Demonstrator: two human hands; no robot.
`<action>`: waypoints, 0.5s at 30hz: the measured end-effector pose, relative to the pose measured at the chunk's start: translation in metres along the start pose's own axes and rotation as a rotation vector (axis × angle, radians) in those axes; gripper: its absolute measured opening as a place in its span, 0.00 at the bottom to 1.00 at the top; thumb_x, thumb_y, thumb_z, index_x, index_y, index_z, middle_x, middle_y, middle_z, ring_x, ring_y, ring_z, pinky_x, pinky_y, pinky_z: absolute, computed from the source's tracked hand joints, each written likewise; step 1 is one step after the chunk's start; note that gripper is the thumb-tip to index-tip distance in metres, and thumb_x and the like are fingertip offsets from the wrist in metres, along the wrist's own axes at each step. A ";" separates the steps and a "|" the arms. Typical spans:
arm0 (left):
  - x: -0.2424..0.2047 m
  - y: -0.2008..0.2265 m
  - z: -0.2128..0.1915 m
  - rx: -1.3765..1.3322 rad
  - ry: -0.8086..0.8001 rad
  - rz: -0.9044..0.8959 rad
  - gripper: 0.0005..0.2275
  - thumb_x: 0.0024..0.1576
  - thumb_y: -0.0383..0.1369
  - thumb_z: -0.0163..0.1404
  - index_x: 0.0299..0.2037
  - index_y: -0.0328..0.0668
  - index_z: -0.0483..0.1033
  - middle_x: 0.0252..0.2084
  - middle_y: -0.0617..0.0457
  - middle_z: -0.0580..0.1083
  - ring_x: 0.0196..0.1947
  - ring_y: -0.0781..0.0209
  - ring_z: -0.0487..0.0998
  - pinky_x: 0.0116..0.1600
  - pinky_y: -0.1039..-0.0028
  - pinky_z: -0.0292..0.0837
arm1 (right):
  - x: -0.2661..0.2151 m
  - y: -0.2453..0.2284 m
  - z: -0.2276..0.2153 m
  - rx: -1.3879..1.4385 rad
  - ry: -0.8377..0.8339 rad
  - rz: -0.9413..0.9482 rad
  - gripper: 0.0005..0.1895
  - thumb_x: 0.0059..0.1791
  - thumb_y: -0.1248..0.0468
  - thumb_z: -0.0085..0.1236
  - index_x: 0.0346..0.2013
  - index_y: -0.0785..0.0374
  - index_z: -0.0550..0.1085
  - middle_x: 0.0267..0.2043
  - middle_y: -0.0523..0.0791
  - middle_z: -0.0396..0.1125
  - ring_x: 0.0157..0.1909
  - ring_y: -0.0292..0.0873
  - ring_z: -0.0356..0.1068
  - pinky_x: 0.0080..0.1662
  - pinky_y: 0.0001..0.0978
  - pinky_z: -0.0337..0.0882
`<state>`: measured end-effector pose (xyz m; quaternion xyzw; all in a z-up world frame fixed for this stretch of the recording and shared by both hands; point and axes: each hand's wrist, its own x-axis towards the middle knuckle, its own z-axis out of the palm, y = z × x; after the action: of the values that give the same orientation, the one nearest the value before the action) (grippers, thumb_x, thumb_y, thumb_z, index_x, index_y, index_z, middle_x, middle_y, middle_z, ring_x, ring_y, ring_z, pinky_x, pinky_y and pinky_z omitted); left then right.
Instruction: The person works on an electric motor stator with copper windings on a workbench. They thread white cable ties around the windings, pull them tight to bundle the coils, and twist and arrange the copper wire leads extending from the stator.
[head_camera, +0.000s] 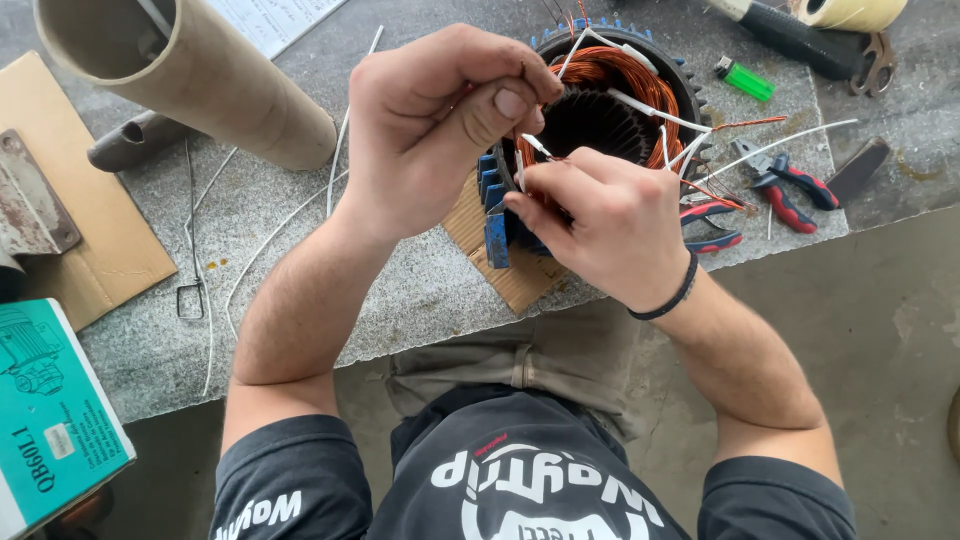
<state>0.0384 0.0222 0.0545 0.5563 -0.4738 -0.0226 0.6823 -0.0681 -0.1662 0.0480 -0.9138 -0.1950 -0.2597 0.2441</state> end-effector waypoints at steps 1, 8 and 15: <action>0.000 -0.002 0.001 0.000 0.002 0.003 0.05 0.74 0.25 0.50 0.52 0.26 0.75 0.44 0.50 0.78 0.43 0.72 0.78 0.50 0.81 0.79 | -0.002 0.002 0.002 -0.002 -0.001 -0.003 0.09 0.53 0.60 0.69 0.37 0.60 0.78 0.31 0.43 0.68 0.32 0.45 0.71 0.34 0.37 0.69; 0.000 -0.005 0.003 -0.060 -0.031 -0.008 0.05 0.76 0.25 0.51 0.54 0.27 0.75 0.47 0.52 0.79 0.44 0.73 0.79 0.52 0.83 0.78 | -0.007 0.007 0.006 -0.063 -0.028 0.000 0.08 0.52 0.61 0.68 0.33 0.60 0.78 0.29 0.43 0.67 0.33 0.46 0.71 0.34 0.40 0.68; -0.013 -0.006 0.002 0.131 0.019 0.004 0.09 0.74 0.24 0.54 0.62 0.34 0.71 0.44 0.52 0.79 0.45 0.73 0.79 0.50 0.82 0.77 | -0.006 -0.001 -0.001 -0.114 0.021 -0.008 0.09 0.53 0.60 0.70 0.35 0.59 0.78 0.31 0.43 0.68 0.31 0.46 0.71 0.33 0.39 0.68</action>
<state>0.0328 0.0255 0.0417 0.5989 -0.4688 0.0150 0.6491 -0.0733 -0.1674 0.0453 -0.9225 -0.1809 -0.2811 0.1928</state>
